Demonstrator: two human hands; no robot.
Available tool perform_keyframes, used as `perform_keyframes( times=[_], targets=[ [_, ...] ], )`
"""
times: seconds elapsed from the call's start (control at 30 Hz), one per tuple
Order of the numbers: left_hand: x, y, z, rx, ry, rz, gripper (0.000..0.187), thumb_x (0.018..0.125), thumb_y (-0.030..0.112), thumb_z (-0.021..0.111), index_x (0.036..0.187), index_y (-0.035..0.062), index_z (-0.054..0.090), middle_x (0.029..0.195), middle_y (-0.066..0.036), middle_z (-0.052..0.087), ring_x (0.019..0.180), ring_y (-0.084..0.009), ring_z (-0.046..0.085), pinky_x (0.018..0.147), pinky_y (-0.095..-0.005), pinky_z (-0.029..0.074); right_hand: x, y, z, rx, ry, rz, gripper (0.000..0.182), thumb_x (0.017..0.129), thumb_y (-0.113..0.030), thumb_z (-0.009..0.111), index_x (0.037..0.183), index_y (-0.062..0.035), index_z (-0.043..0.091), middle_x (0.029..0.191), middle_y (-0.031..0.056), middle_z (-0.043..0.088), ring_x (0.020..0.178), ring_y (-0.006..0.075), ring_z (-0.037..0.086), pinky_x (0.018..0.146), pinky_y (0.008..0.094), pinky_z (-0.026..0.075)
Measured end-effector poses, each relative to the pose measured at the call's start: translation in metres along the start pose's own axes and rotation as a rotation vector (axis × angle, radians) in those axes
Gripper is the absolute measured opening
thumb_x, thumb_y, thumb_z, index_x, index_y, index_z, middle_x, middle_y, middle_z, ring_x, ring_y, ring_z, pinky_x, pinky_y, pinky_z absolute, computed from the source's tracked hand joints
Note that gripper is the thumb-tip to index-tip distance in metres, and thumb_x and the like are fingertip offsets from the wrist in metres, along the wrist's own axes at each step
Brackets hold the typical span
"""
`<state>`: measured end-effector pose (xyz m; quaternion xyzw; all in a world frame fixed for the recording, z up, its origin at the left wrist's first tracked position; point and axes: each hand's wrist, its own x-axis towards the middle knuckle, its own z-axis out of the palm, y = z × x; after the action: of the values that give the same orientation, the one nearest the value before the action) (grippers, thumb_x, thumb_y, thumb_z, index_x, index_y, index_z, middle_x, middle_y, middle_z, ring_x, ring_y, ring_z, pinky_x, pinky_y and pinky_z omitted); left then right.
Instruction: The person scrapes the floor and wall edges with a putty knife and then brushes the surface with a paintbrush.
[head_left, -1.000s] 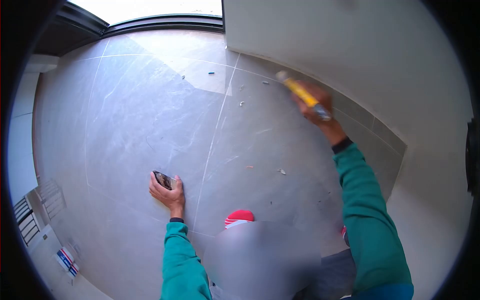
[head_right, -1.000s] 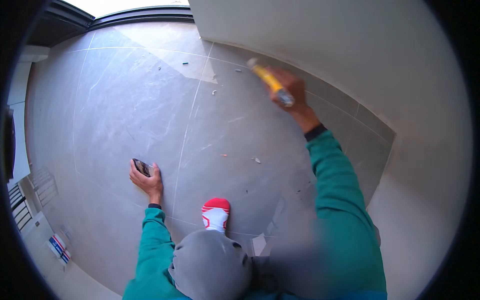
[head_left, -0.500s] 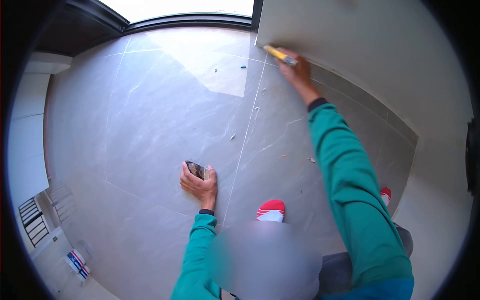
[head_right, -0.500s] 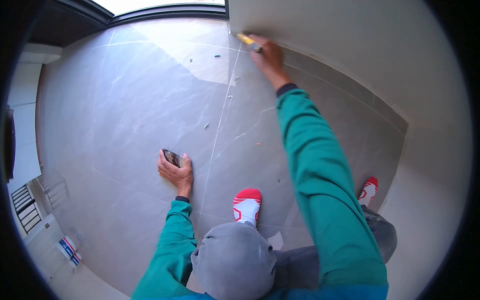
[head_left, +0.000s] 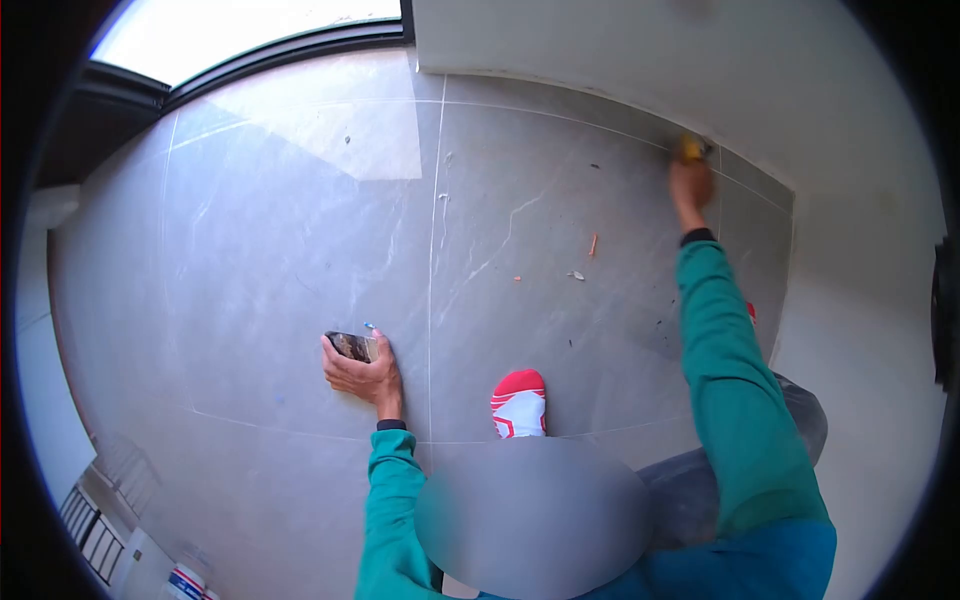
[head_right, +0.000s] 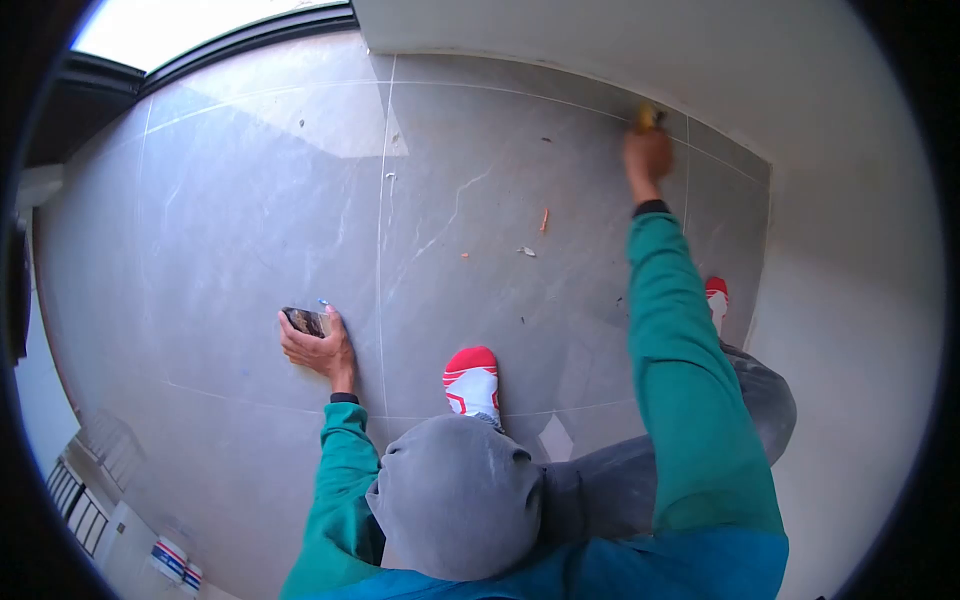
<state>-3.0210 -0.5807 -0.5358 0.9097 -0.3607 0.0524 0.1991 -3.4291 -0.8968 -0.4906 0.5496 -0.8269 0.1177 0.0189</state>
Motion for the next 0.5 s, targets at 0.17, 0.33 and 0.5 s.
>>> perform_keyframes(
  times=[0.17, 0.33, 0.5],
  targets=[
    [-0.003, -0.002, -0.001, 0.007, -0.008, 0.017, 0.080, 0.071, 0.044, 0.069, 0.133, 0.0076, 0.036, 0.119, -0.016, 0.046, 0.109, -0.0342, 0.042, 0.093, -0.0465, 0.031, -0.165, -0.184, 0.044, 0.335, -0.039, -0.491, 0.011, 0.081, -0.016, 0.051, 0.085, -0.0084, 0.059, 0.083, 0.0128, 0.059, 0.080, 0.0284, 0.059, 0.065, 0.0405, 0.049],
    [-0.003, -0.014, 0.012, -0.073, 0.021, 0.039, 0.084, 0.068, 0.046, 0.071, 0.132, 0.0048, 0.036, 0.122, -0.017, 0.045, 0.112, -0.0357, 0.041, 0.093, -0.0482, 0.032, -0.189, -0.217, -0.015, 0.800, -0.322, -0.636, 0.030, 0.071, -0.015, 0.062, 0.100, -0.0072, 0.059, 0.094, 0.0118, 0.060, 0.087, 0.0303, 0.059, 0.073, 0.0391, 0.050],
    [-0.002, -0.006, 0.007, -0.072, 0.019, -0.007, 0.084, 0.068, 0.048, 0.071, 0.132, 0.0035, 0.037, 0.123, -0.019, 0.045, 0.113, -0.0363, 0.041, 0.095, -0.0480, 0.031, -0.078, 0.035, -0.035, 0.237, 0.041, -0.261, 0.032, 0.084, -0.032, 0.058, 0.095, -0.0030, 0.063, 0.086, 0.0145, 0.065, 0.076, 0.0309, 0.063, 0.063, 0.0384, 0.050]
  ],
)
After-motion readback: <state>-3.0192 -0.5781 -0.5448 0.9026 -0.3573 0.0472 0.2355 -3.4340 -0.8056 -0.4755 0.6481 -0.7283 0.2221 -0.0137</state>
